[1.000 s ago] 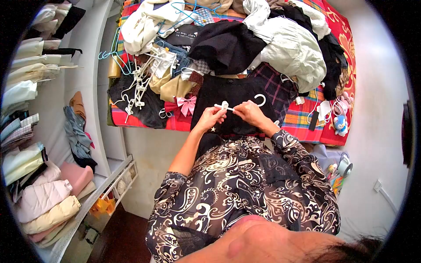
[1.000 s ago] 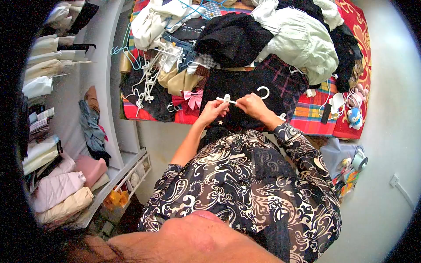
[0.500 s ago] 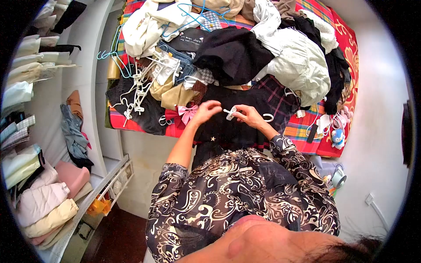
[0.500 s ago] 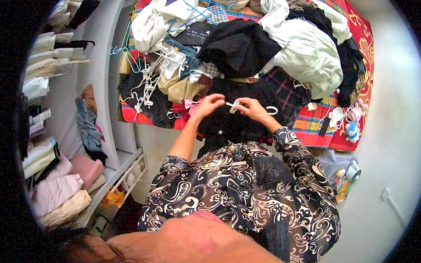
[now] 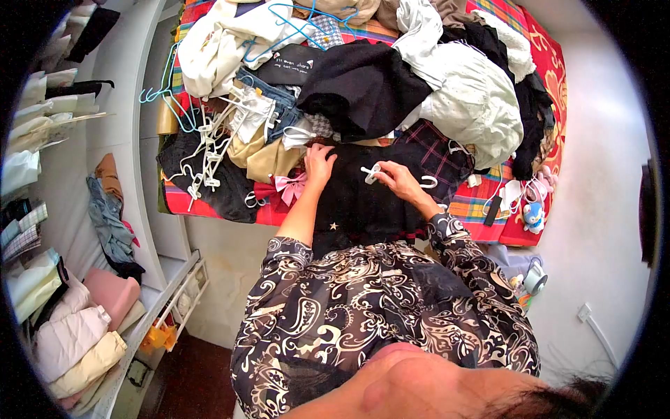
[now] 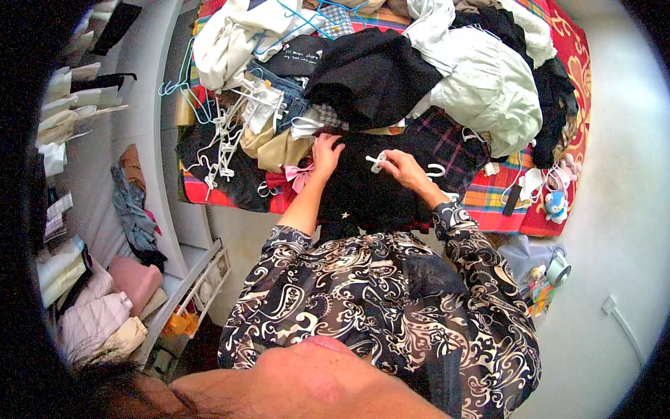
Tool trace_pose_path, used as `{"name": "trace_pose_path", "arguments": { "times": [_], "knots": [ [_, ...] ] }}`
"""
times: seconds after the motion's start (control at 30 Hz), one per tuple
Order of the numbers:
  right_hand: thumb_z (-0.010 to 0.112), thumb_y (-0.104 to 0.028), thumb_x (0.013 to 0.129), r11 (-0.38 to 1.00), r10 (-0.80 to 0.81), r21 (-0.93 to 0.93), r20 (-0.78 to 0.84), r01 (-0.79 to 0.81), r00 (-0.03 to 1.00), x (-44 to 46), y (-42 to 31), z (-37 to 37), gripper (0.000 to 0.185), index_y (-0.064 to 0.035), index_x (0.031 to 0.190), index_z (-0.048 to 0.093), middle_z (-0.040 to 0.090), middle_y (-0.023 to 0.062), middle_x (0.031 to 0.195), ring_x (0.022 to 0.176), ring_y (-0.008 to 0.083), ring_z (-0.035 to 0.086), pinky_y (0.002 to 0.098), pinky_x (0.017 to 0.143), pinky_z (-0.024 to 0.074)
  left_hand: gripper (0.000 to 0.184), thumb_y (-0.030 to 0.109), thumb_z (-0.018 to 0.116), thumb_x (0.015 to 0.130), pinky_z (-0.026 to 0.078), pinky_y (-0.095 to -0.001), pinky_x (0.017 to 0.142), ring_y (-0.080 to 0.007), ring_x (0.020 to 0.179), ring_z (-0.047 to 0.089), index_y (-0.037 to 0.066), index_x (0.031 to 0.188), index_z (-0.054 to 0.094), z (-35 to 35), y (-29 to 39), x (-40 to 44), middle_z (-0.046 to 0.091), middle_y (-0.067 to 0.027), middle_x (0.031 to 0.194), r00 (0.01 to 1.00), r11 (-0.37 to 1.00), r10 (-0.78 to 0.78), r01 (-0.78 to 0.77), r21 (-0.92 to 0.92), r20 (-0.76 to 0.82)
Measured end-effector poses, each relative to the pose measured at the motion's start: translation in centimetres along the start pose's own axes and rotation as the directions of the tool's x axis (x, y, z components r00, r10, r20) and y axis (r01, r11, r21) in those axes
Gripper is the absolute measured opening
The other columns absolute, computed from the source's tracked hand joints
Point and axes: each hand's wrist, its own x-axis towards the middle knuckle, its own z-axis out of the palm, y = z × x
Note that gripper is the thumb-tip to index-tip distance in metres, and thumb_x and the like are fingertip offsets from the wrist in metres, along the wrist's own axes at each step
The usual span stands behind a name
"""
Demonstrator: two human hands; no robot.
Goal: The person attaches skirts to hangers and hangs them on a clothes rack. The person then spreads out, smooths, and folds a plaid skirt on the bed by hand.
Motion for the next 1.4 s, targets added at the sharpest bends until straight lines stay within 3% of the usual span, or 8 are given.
{"name": "trace_pose_path", "arguments": {
  "times": [0.13, 0.23, 0.53, 0.93, 1.07, 1.13, 1.23, 1.4],
  "knots": [
    [0.066, -0.023, 0.093, 0.993, -0.091, -0.08, -0.004, 0.091, 0.996, 2.2, 0.1, -1.8, 0.028, 0.0003, 0.107, 0.063, 0.065, 0.0183, 0.092, 0.084, 0.0357, 0.064, 0.0408, 0.073, 0.0497, 0.023, 0.009, 0.075, 0.079, 0.05, -0.0387, 0.084, -0.0317, 0.093, 0.063, 0.004, 0.102, 0.073, 0.5, 1.0, -1.1, 0.069, -0.0117, 0.096, 0.979, 0.965, 0.188, -0.199, -0.169, -0.079],
    [0.066, -0.022, 0.094, 0.953, -0.284, -0.124, -0.04, 0.278, 0.958, 3.9, -0.7, -1.6, 0.026, 0.0001, 0.107, 0.063, 0.066, 0.0186, 0.094, 0.086, 0.0377, 0.064, 0.0417, 0.075, 0.0499, 0.022, 0.01, 0.074, 0.081, 0.052, -0.0353, 0.082, -0.0293, 0.09, 0.068, 0.002, 0.102, 0.072, 0.1, 1.5, -3.0, 0.071, -0.0126, 0.096, 0.999, 0.888, 0.032, -0.008, -0.459, 0.043],
    [0.065, -0.019, 0.094, 0.911, -0.407, -0.044, 0.047, 0.409, 0.912, 8.4, 0.4, -1.3, 0.025, 0.0005, 0.11, 0.065, 0.067, 0.0185, 0.093, 0.086, 0.0362, 0.065, 0.041, 0.074, 0.0512, 0.026, 0.013, 0.074, 0.085, 0.05, -0.0277, 0.078, -0.0125, 0.085, 0.065, 0.0, 0.108, 0.07, -0.5, 2.5, -3.7, 0.073, -0.0075, 0.094, 0.98, 0.849, 0.031, 0.079, -0.523, 0.197],
    [0.066, -0.02, 0.093, 0.9, -0.422, -0.035, 0.179, 0.435, 0.889, 8.1, 0.5, -0.3, 0.027, 0.0004, 0.11, 0.066, 0.066, 0.0188, 0.088, 0.081, 0.0377, 0.065, 0.043, 0.071, 0.0504, 0.026, 0.01, 0.074, 0.086, 0.049, -0.0244, 0.075, -0.0076, 0.082, 0.061, 0.0, 0.109, 0.067, -3.1, 5.7, -3.9, 0.069, -0.0004, 0.088, 0.921, 0.768, -0.145, 0.335, -0.547, 0.361],
    [0.066, -0.02, 0.093, 0.903, -0.417, -0.03, 0.172, 0.428, 0.892, 8.0, 0.7, -0.3, 0.027, 0.0004, 0.11, 0.066, 0.066, 0.019, 0.088, 0.081, 0.038, 0.065, 0.0433, 0.071, 0.0503, 0.023, 0.008, 0.073, 0.087, 0.047, -0.0251, 0.071, -0.0079, 0.08, 0.058, -0.001, 0.107, 0.065, -2.3, 4.6, -3.9, 0.062, 0.0011, 0.085, 0.92, 0.807, -0.115, 0.307, -0.504, 0.375],
    [0.066, -0.02, 0.093, 0.897, -0.429, -0.031, 0.17, 0.44, 0.887, 8.0, 0.8, -0.2, 0.027, 0.0006, 0.11, 0.066, 0.066, 0.0191, 0.088, 0.082, 0.0383, 0.065, 0.0434, 0.071, 0.0505, 0.02, 0.005, 0.072, 0.087, 0.045, -0.0258, 0.07, -0.0084, 0.08, 0.056, -0.001, 0.105, 0.065, -1.9, 4.4, -4.0, 0.057, 0.0012, 0.087, 0.979, 0.826, 0.028, 0.09, -0.556, 0.2],
    [0.066, -0.021, 0.093, 0.919, -0.384, -0.019, 0.191, 0.394, 0.903, 7.9, 0.9, -0.1, 0.027, 0.0005, 0.11, 0.066, 0.067, 0.0189, 0.089, 0.084, 0.0384, 0.065, 0.0436, 0.072, 0.051, 0.018, 0.004, 0.072, 0.087, 0.047, -0.0253, 0.074, -0.0089, 0.086, 0.058, -0.001, 0.103, 0.066, -1.4, 3.9, -4.3, 0.057, 0.0005, 0.091, 0.954, 0.784, -0.072, 0.235, -0.574, 0.292],
    [0.065, -0.022, 0.094, 0.892, -0.431, -0.037, 0.225, 0.45, 0.874, 8.5, 1.1, -0.1, 0.03, -0.0009, 0.114, 0.064, 0.066, 0.0167, 0.091, 0.086, 0.0356, 0.064, 0.0418, 0.075, 0.0503, 0.017, 0.004, 0.072, 0.087, 0.049, -0.0257, 0.08, -0.01, 0.089, 0.06, -0.001, 0.103, 0.067, -0.2, 3.1, -4.8, 0.062, -0.0007, 0.093, 0.969, 0.701, -0.103, 0.232, -0.675, 0.226]
  ]
}}
